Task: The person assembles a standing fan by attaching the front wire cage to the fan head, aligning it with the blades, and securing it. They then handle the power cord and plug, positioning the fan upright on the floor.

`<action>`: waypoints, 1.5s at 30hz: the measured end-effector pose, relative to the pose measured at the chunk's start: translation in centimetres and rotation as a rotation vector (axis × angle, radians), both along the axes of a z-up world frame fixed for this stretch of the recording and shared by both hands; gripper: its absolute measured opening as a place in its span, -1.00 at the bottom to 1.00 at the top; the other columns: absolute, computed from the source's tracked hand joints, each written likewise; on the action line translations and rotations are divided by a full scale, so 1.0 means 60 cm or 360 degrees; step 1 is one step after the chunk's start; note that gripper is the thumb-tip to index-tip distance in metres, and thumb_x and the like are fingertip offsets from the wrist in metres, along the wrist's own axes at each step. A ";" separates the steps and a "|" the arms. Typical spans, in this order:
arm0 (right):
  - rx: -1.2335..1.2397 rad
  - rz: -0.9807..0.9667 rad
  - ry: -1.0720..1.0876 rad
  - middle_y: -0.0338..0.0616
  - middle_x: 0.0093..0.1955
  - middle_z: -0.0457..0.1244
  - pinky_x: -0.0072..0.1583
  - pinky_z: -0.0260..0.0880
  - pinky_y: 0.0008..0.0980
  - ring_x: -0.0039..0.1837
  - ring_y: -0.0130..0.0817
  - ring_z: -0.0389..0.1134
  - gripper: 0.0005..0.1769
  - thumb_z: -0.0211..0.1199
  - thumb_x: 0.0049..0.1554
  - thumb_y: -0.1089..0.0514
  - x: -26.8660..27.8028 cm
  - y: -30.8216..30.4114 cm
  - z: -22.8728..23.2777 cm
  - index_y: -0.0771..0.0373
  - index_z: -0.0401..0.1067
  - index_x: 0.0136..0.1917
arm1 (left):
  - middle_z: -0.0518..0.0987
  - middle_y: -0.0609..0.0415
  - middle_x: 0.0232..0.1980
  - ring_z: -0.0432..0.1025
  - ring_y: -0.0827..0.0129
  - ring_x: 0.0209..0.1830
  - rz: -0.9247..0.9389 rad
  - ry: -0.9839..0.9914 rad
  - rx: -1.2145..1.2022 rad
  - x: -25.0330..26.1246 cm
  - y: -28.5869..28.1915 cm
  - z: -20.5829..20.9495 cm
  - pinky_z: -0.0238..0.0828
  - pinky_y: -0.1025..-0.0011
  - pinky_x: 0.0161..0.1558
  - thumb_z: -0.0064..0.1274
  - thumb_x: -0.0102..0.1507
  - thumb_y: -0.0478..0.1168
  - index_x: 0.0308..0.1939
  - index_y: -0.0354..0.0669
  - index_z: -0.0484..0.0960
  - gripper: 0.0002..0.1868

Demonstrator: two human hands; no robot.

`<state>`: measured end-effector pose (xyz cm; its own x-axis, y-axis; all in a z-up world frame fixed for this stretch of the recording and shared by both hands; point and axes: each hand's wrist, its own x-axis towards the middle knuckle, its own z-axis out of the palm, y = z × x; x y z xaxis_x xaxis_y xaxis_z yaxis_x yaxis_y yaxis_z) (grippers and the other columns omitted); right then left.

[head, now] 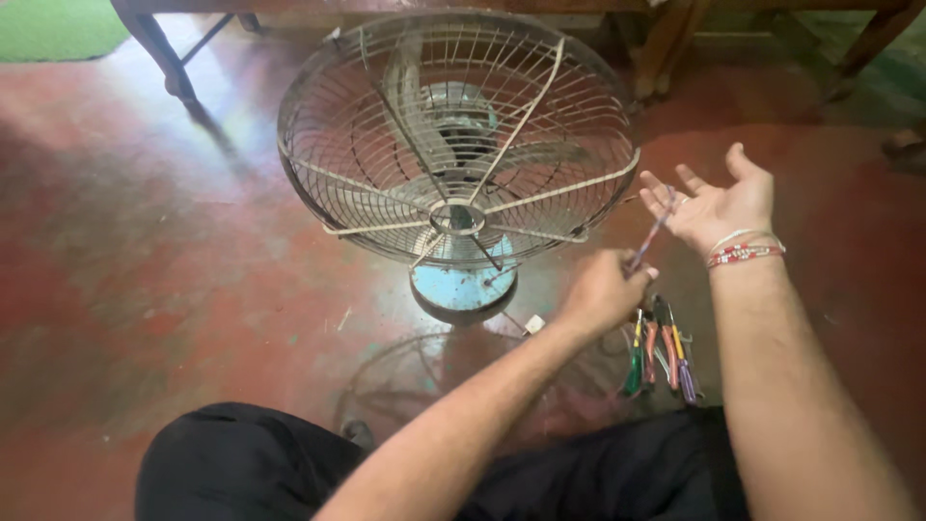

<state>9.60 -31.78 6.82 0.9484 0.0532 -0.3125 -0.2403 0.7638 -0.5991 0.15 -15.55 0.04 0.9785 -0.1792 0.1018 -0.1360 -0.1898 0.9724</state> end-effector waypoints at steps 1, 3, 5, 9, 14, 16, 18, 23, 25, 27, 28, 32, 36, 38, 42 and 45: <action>-0.0086 0.0143 -0.0027 0.47 0.30 0.22 0.32 0.32 0.10 0.31 0.20 0.33 -0.22 -0.02 0.28 -0.38 0.007 0.000 0.011 0.43 0.18 0.29 | 0.66 -0.11 -0.41 0.60 0.15 -0.40 0.0102 -0.0102 0.0144 0.000 0.018 0.021 0.50 0.19 -0.24 0.14 0.25 -0.04 -0.19 -0.26 0.71 -0.68; -0.0430 0.0256 -0.0052 0.28 0.25 0.29 0.29 0.33 0.03 0.24 0.06 0.37 -0.23 -0.01 0.27 -0.43 0.017 0.012 0.027 0.35 0.20 0.28 | 0.67 -0.15 -0.38 0.62 0.07 -0.35 0.0302 -0.0404 0.0325 0.004 0.058 0.073 0.50 0.18 -0.20 0.19 0.21 -0.04 -0.19 -0.18 0.75 -0.72; -0.0951 0.0192 -0.0047 0.06 0.19 0.33 0.26 0.32 -0.02 0.16 -0.07 0.39 -0.33 0.04 0.26 -0.39 0.017 0.045 0.041 0.25 0.29 0.24 | 0.69 -0.15 -0.33 0.62 0.04 -0.32 0.0446 -0.0625 0.0368 0.015 0.094 0.134 0.51 0.17 -0.20 0.19 0.20 -0.04 -0.16 -0.12 0.76 -0.73; -0.2668 -0.0692 -0.0374 -0.02 0.03 0.45 0.24 0.39 -0.17 0.11 -0.15 0.45 -0.65 0.20 0.27 -0.12 -0.038 0.124 0.079 0.19 0.55 0.06 | 0.71 -0.14 -0.36 0.64 0.09 -0.34 0.0496 -0.0661 0.0474 0.033 0.155 0.263 0.54 0.22 -0.17 0.27 0.10 -0.04 -0.33 -0.13 0.81 -0.75; -0.2359 -0.0956 -0.2034 -0.07 0.23 0.40 0.33 0.39 -0.15 0.31 -0.09 0.39 -0.83 0.19 0.37 0.26 -0.080 0.195 0.152 0.20 0.55 0.19 | 0.71 -0.06 -0.45 0.65 0.20 -0.39 0.0533 -0.0617 0.0640 0.041 0.189 0.372 0.56 0.27 -0.22 0.36 0.00 -0.05 -0.47 -0.12 0.80 -0.77; -0.2388 -0.0826 -0.1990 -0.08 0.14 0.39 0.25 0.38 -0.18 0.24 -0.10 0.37 -0.82 0.21 0.31 0.26 -0.088 0.204 0.181 0.20 0.55 0.17 | 0.70 -0.05 -0.45 0.62 0.21 -0.41 0.0609 -0.0691 0.0681 0.041 0.197 0.398 0.55 0.26 -0.25 0.41 -0.07 -0.07 -0.49 -0.11 0.81 -0.78; -0.2507 -0.0850 -0.2069 -0.08 0.08 0.38 0.21 0.35 -0.16 0.20 -0.09 0.36 -0.85 0.28 0.28 0.24 -0.094 0.213 0.206 0.21 0.55 0.13 | 0.69 -0.02 -0.46 0.61 0.26 -0.45 0.0703 -0.0710 0.0724 0.049 0.215 0.425 0.54 0.29 -0.28 0.46 -0.13 -0.07 -0.52 -0.10 0.81 -0.76; -0.2655 -0.1201 -0.2595 0.04 -0.01 0.37 0.06 0.34 -0.12 0.05 -0.05 0.35 -0.76 0.44 -0.01 0.27 -0.095 0.222 0.210 0.36 0.50 -0.07 | 0.73 0.04 -0.48 0.54 0.40 -0.54 0.0373 -0.0467 0.0458 0.081 0.267 0.466 0.51 0.33 -0.39 0.44 -0.03 -0.07 -0.44 -0.13 0.81 -0.76; -0.2505 -0.1038 -0.2127 -0.09 -0.06 0.39 0.01 0.35 -0.24 -0.01 -0.22 0.37 -0.87 0.48 0.15 0.24 -0.070 0.226 0.204 0.24 0.58 -0.04 | 0.73 0.06 -0.46 0.52 0.45 -0.55 0.0323 -0.0500 0.0467 0.093 0.276 0.471 0.51 0.35 -0.41 0.46 -0.03 -0.07 -0.45 -0.14 0.81 -0.75; -0.2249 -0.0932 -0.1831 -0.19 -0.07 0.42 0.01 0.39 -0.36 -0.04 -0.38 0.39 -0.91 0.52 0.22 0.20 -0.033 0.216 0.210 0.17 0.62 -0.02 | 0.72 0.08 -0.45 0.58 0.55 -0.53 0.0334 -0.0727 0.0701 0.103 0.293 0.473 0.60 0.44 -0.36 0.49 -0.03 -0.04 -0.46 -0.18 0.79 -0.69; -0.2080 -0.0906 -0.1764 -0.23 -0.06 0.44 0.05 0.42 -0.41 -0.03 -0.45 0.41 -0.89 0.54 0.22 0.17 -0.010 0.205 0.222 0.16 0.64 -0.01 | 0.72 0.07 -0.43 0.57 0.55 -0.53 0.0367 -0.0775 0.0735 0.110 0.303 0.478 0.59 0.45 -0.36 0.49 -0.01 -0.02 -0.44 -0.20 0.78 -0.66; -0.2493 -0.1174 -0.1782 -0.12 -0.11 0.41 -0.07 0.39 -0.42 -0.12 -0.42 0.37 -0.75 0.65 0.01 0.18 0.036 0.186 0.237 0.24 0.71 -0.04 | 0.71 0.06 -0.34 0.54 0.58 -0.53 0.0458 -0.0734 0.0801 0.119 0.386 0.484 0.58 0.48 -0.37 0.45 0.08 0.04 -0.31 -0.19 0.75 -0.62; -0.2454 -0.0498 -0.1247 -0.23 -0.22 0.43 -0.14 0.40 -0.49 -0.26 -0.53 0.37 -0.79 0.60 0.08 0.06 0.052 0.208 0.248 0.17 0.67 -0.07 | 0.70 -0.01 -0.39 0.41 0.53 -0.59 0.0514 -0.0552 0.0686 0.101 0.506 0.475 0.36 0.42 -0.44 0.34 0.22 -0.02 -0.34 -0.19 0.77 -0.71; -0.2417 -0.0268 -0.1165 -0.29 -0.24 0.43 -0.15 0.40 -0.52 -0.27 -0.57 0.36 -0.78 0.61 0.02 0.06 0.058 0.216 0.253 0.16 0.67 -0.11 | 0.67 0.02 -0.43 0.44 0.58 -0.59 0.0609 -0.0686 0.0771 0.095 0.543 0.467 0.41 0.49 -0.43 0.37 0.23 -0.05 -0.34 -0.11 0.78 -0.77; -0.2395 -0.0052 -0.1011 -0.28 -0.22 0.41 -0.21 0.31 -0.45 -0.28 -0.55 0.30 -0.76 0.57 0.05 0.02 0.073 0.197 0.261 0.13 0.66 -0.05 | 0.70 0.16 -0.43 0.50 0.64 -0.58 0.0491 -0.0725 0.0675 0.078 0.561 0.423 0.47 0.50 -0.45 0.35 0.21 -0.09 -0.39 -0.05 0.78 -0.84; -0.2647 -0.0301 -0.1348 -0.26 -0.18 0.43 -0.13 0.40 -0.47 -0.22 -0.54 0.40 -0.74 0.55 0.12 -0.01 0.082 0.153 0.255 0.13 0.66 0.02 | 0.67 0.06 -0.48 0.51 0.59 -0.57 0.0491 -0.0826 0.0717 0.077 0.555 0.411 0.48 0.46 -0.45 0.38 0.20 -0.11 -0.40 -0.18 0.74 -0.77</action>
